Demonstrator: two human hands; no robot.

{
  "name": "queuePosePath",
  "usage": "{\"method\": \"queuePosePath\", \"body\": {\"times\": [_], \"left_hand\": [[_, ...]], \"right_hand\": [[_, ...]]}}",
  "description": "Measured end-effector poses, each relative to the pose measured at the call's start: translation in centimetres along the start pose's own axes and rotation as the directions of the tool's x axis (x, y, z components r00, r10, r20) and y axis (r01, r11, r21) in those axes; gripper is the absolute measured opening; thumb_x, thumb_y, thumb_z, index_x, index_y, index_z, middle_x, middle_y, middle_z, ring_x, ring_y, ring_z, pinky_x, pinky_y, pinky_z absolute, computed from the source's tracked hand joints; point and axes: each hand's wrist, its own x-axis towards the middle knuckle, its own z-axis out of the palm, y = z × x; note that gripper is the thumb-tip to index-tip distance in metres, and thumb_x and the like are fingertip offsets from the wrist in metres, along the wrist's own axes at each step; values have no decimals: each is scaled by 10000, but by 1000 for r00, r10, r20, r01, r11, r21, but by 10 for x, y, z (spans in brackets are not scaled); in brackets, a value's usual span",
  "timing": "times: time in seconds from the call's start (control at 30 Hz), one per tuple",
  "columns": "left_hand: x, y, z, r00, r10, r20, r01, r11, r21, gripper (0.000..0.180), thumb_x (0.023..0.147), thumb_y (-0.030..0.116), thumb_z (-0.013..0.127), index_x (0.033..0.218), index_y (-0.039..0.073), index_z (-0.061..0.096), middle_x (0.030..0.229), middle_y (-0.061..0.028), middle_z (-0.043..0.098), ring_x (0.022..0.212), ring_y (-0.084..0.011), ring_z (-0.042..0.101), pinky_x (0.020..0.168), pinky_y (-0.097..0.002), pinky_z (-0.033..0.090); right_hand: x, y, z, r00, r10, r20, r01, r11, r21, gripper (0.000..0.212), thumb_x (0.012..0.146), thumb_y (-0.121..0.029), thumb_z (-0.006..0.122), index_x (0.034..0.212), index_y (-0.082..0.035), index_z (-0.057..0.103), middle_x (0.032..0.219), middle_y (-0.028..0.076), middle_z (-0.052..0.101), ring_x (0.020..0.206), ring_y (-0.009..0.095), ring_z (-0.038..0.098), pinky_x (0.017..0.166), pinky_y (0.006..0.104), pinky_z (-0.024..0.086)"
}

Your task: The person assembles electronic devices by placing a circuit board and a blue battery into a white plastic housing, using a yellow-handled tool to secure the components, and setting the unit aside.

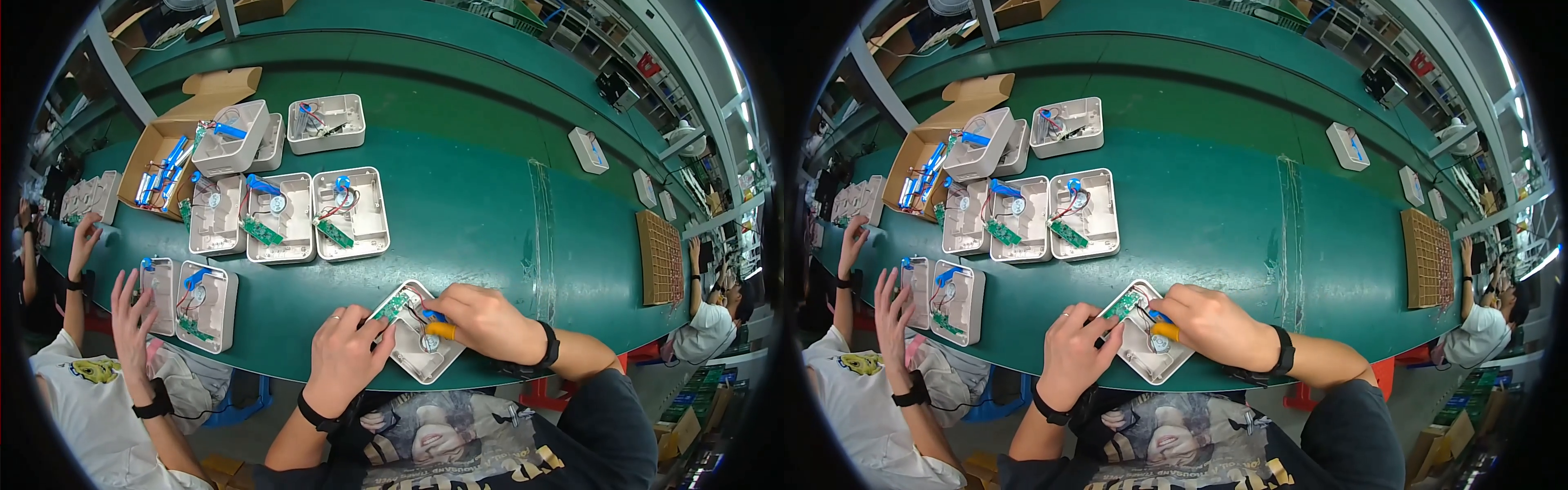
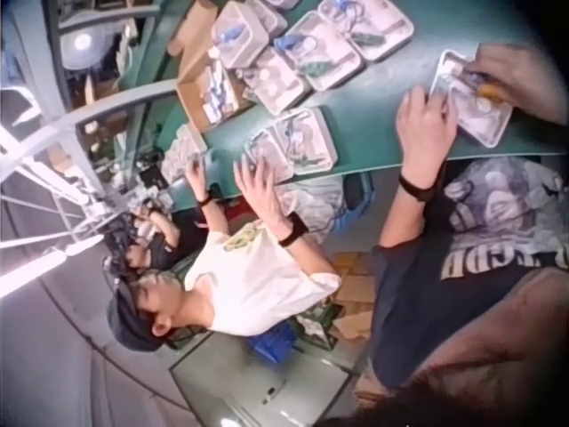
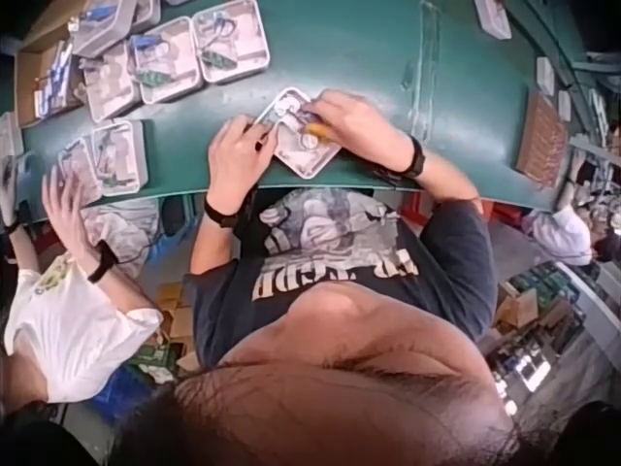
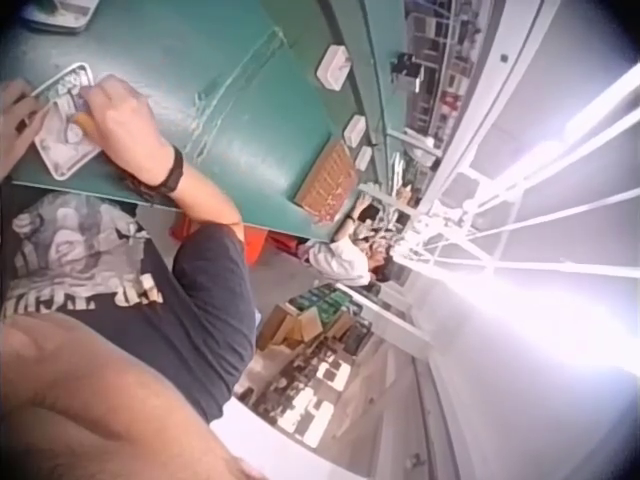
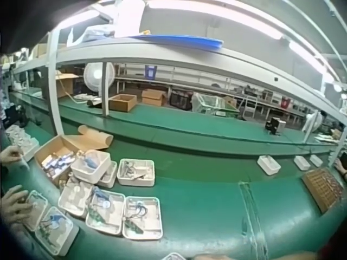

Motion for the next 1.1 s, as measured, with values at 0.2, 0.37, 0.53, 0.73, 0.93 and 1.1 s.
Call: {"method": "queuePosePath", "body": {"times": [0.2,0.37,0.53,0.73,0.93,1.1], "left_hand": [[-3,0,-2,1000,-13,6,13,1000,-3,103,864,151,851,880,73,787,874,-54,626,759,-254,658,660,-391,553],[1,1,-1,1000,-23,-8,23,999,-33,91,852,112,857,878,58,788,871,-58,642,755,-270,658,649,-396,543],[1,0,-2,1000,-17,-5,17,999,-32,94,851,116,859,880,59,791,875,-55,648,764,-268,664,655,-394,548],[0,1,-5,999,-26,24,27,1000,-17,100,858,123,858,895,57,793,935,-66,670,786,-276,675,679,-395,560],[2,5,-20,995,-6,96,8,1000,-19,145,880,158,853,974,57,806,1060,-95,698,862,-298,710,744,-401,584],[32,1,-48,994,-71,77,74,997,-29,274,906,190,835,1133,44,783,1169,-128,714,993,-332,724,845,-421,599]], "right_hand": [[4,2,15,999,-8,-31,4,992,-123,394,866,-80,842,1250,-39,763,962,94,635,879,294,657,773,391,561],[-5,4,13,996,30,-82,-35,998,-51,385,857,-53,838,1236,-64,774,986,90,629,884,290,644,783,398,554],[-12,15,20,994,8,-111,-6,1000,20,386,857,-38,842,1234,-98,784,995,83,626,886,280,645,777,387,552],[-18,10,15,986,113,-121,-104,991,79,416,859,-13,839,1262,-86,765,911,67,624,838,267,665,734,385,569],[-25,1,1,918,377,125,-396,892,216,378,913,-50,787,1288,-47,737,904,140,719,742,335,701,691,414,584],[-31,19,0,984,172,45,-175,980,92,337,965,-118,730,1292,-34,726,972,204,766,753,403,721,671,446,581]]}}
